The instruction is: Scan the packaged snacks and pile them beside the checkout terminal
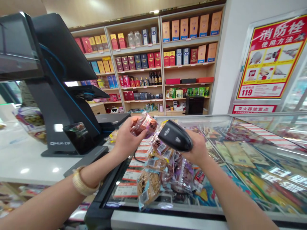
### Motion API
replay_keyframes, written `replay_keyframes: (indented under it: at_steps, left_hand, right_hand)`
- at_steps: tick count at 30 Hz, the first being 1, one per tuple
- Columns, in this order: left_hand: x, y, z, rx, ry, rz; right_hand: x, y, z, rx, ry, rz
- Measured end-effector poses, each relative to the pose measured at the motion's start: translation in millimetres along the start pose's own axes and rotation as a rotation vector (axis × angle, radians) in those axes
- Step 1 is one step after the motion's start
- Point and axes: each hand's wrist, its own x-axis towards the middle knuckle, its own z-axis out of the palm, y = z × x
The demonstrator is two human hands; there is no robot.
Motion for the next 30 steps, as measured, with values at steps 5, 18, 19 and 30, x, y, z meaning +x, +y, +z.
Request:
replay_keyframes:
  at_steps: [5, 18, 19, 30]
  left_hand:
    - [6, -2, -2.1, 0.059, -0.013, 0.065]
    - [53, -16, 75.3, -0.553, -0.022, -0.517]
    - [54, -18, 81.3, -0.498, -0.026, -0.53]
    - [44, -23, 90.5, -0.063, -0.345, -0.535]
  right_hand:
    - [0, 1, 1, 0.008, 0.111, 0.007]
    - [-13, 50, 8, -0.014, 0.509, 0.486]
    - [-14, 52, 7, -0.025, 0.504, 0.484]
    - [-11, 49, 7, -0.052, 0.454, 0.443]
